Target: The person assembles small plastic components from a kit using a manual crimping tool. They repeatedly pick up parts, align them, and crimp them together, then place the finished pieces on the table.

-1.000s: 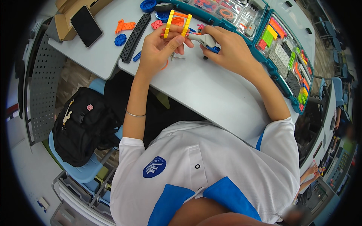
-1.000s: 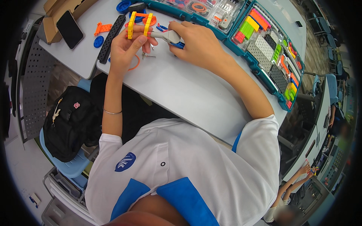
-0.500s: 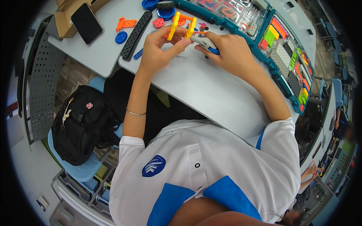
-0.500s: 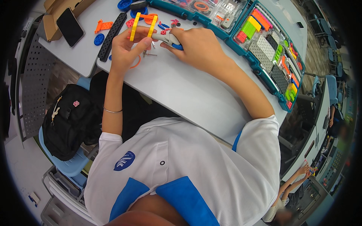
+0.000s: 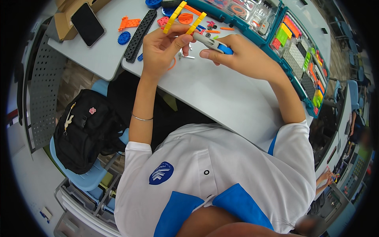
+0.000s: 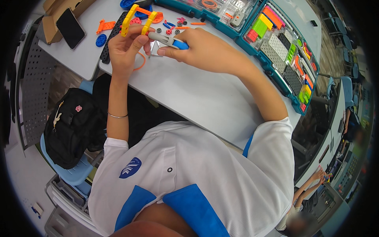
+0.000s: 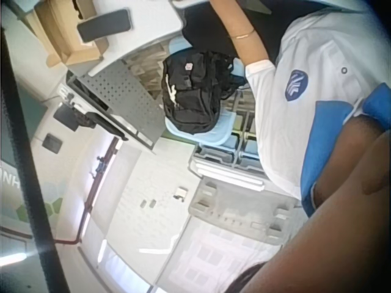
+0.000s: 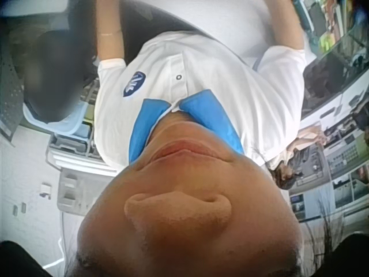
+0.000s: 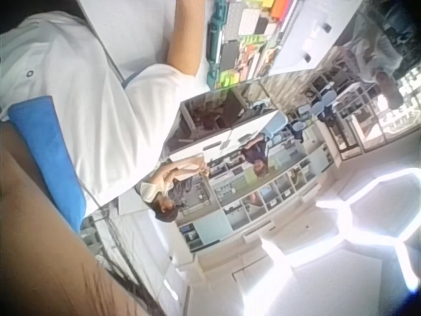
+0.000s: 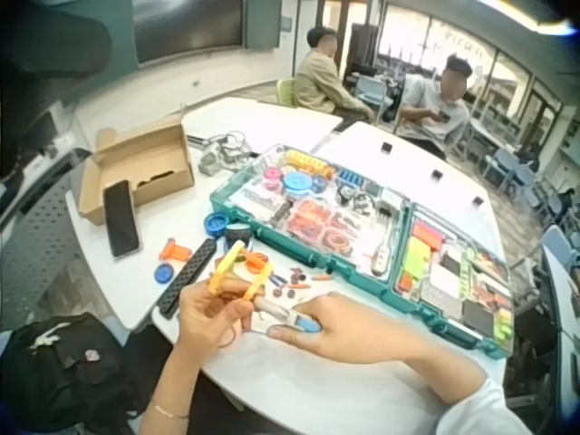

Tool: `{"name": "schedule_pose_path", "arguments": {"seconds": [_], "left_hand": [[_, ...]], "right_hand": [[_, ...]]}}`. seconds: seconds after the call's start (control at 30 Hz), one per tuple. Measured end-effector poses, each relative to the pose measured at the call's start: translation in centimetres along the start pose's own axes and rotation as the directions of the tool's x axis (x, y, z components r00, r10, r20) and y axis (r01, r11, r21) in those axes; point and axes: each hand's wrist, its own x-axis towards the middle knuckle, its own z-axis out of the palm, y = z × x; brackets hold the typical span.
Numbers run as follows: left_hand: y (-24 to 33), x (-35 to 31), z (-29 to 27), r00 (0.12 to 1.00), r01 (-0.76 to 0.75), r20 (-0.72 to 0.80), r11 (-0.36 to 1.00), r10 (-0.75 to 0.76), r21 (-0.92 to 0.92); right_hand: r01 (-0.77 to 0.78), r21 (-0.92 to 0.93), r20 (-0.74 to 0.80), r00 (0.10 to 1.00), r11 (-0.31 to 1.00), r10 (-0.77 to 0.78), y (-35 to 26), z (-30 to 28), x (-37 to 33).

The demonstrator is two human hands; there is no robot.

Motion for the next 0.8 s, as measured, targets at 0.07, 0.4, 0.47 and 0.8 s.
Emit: {"name": "schedule_pose_path", "arguments": {"seconds": [0.07,0.4,0.47,0.8], "left_hand": [[0.3,-0.1,-0.1,0.999,-0.024,0.036,0.999,0.023,0.023],[0.1,-0.3,0.0,0.992,-0.127,-0.004,0.992,0.127,-0.013],[0.1,0.1,-3.6,0.981,-0.156,-0.158,0.948,0.114,-0.279],[-0.6,-0.3,-1.2,0.990,0.076,-0.134,0.948,-0.036,0.308]], "right_hand": [[-0.095,0.131,0.142,0.987,0.987,0.076,-0.5,-0.9,-0.1],[-0.157,0.057,0.233,0.962,0.986,0.140,-2.3,-2.7,-0.5],[-0.114,-0.095,0.116,0.985,0.989,0.125,-2.0,-2.5,-1.7],[-0.193,-0.597,-0.239,0.969,0.779,0.057,1.8,-1.2,0.4]]}}
